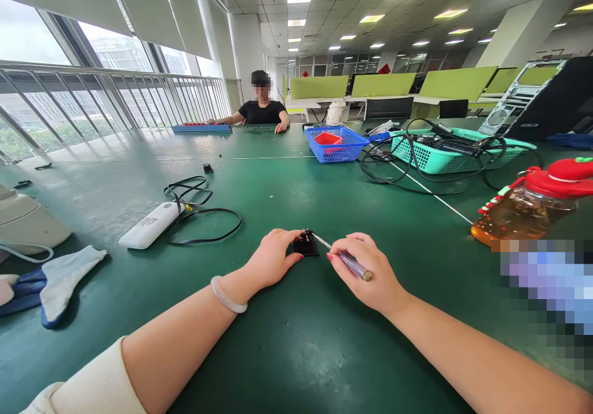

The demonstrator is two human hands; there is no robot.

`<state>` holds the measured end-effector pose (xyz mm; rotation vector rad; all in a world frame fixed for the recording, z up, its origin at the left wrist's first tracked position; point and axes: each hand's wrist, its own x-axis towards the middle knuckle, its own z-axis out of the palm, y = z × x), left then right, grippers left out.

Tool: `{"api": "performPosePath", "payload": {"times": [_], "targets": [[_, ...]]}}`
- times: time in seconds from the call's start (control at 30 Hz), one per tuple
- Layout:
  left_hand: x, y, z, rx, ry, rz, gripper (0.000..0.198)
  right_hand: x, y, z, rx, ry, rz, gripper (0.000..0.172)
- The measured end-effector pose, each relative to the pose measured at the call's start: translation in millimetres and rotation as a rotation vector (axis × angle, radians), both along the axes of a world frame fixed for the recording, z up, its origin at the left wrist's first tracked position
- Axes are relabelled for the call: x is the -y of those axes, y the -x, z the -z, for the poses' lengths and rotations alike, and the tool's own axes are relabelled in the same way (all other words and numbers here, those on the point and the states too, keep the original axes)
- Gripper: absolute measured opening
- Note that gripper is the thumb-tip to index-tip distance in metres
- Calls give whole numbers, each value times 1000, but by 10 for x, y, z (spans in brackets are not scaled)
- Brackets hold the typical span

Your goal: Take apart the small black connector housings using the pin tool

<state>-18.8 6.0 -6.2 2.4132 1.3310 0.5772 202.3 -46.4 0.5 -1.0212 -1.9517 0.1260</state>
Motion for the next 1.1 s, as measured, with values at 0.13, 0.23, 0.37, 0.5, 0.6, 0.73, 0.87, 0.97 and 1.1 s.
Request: {"api": "performPosePath", "payload": {"times": [0.13,0.23,0.37,0.5,0.6,0.73,0.87,0.97,1.1], "targets": [[-7,5,3,-10,-5,12,46,-91,-23,46,-199,265,71,14],[-7,9,-5,-22,6,15,48,-197,-62,96,-441,477,84,24],[-10,11,-8,-36,-6,27,45,-283,-118,103,-650,551,96,33],[-15,9,0,-34,-28,35,42,-213,-120,34,-645,459,92,35],[-18,6,3,-33,-17,28,42,-111,-90,-17,-515,381,73,39],[-17,9,-11,-32,-5,35,42,-41,-49,-44,-292,327,21,38],[-14,17,-34,-25,13,53,43,-56,-37,-46,-198,408,-42,30],[-16,14,-39,-25,17,61,43,-63,-38,-49,-154,426,-37,27],[-22,8,-36,-29,15,62,43,-34,-23,-50,-43,307,18,26]]}}
